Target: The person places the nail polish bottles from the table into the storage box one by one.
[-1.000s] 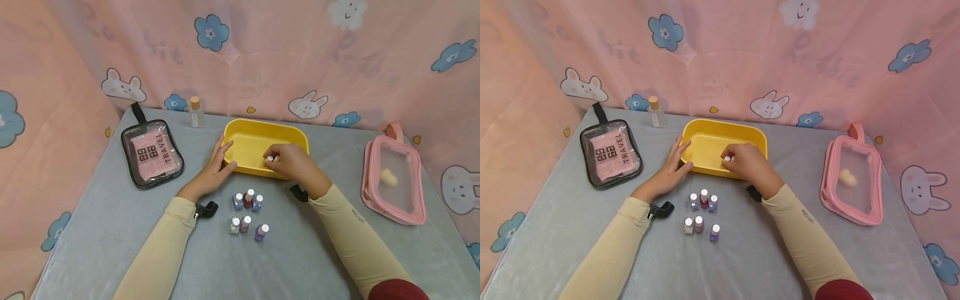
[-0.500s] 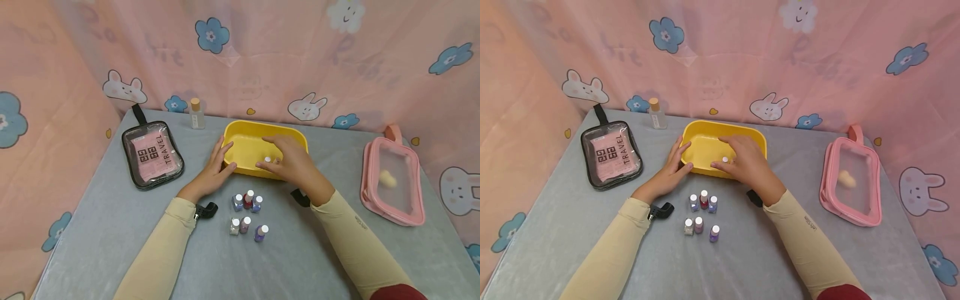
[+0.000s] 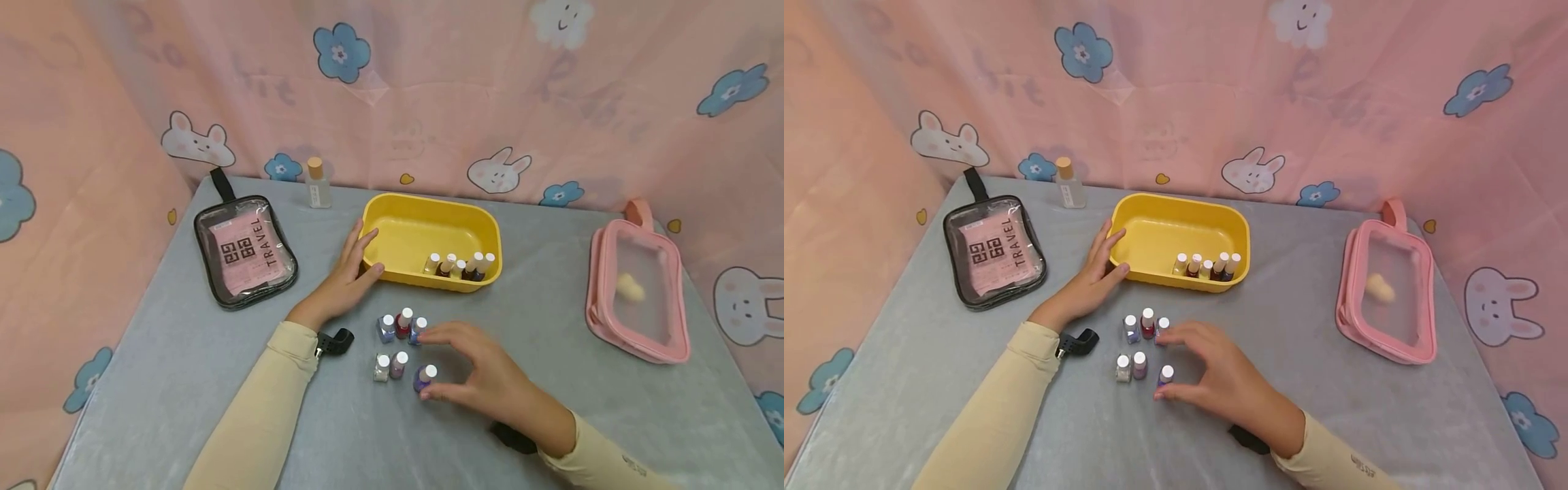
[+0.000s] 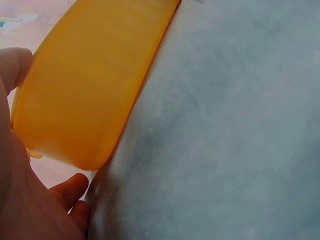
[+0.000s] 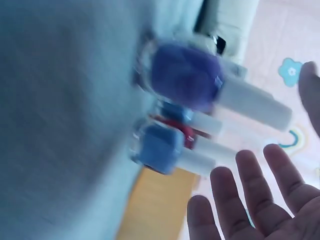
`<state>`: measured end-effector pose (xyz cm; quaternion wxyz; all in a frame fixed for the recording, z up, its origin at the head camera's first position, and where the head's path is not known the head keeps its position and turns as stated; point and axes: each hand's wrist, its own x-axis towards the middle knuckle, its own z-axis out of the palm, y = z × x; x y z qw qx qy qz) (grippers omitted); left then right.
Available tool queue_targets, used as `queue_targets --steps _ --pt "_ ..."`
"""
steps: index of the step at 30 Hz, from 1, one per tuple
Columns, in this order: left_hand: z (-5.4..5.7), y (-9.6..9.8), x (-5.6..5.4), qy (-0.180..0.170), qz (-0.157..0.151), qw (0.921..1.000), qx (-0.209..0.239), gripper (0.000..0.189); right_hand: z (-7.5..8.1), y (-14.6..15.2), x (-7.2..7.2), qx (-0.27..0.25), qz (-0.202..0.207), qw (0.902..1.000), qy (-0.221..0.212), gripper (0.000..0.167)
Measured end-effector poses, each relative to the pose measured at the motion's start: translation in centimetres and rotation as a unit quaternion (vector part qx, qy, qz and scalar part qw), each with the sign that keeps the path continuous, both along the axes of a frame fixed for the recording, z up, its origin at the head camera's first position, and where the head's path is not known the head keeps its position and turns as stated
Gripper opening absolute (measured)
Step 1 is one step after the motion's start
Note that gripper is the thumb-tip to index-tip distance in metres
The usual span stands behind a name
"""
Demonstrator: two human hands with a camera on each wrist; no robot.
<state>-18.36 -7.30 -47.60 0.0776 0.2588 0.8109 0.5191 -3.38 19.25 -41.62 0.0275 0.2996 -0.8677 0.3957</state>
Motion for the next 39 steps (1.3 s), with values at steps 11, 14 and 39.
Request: queue_targets --steps 11,14,39 --pt "0.0 0.1 0.0 0.001 -0.001 1.0 0.001 0.068 -2.3 -0.1 0.6 -0.03 -0.019 0.9973 -0.063 0.024" --pt "0.1 0.1 0.0 0.003 0.001 1.0 0.001 0.067 -2.3 -0.1 0.6 -0.033 -0.014 0.9971 -0.067 0.022" --pt "0.2 0.1 0.0 -0.001 -0.002 1.0 0.003 0.067 7.5 -0.5 -3.4 -0.054 -0.048 0.9919 0.105 0.018"
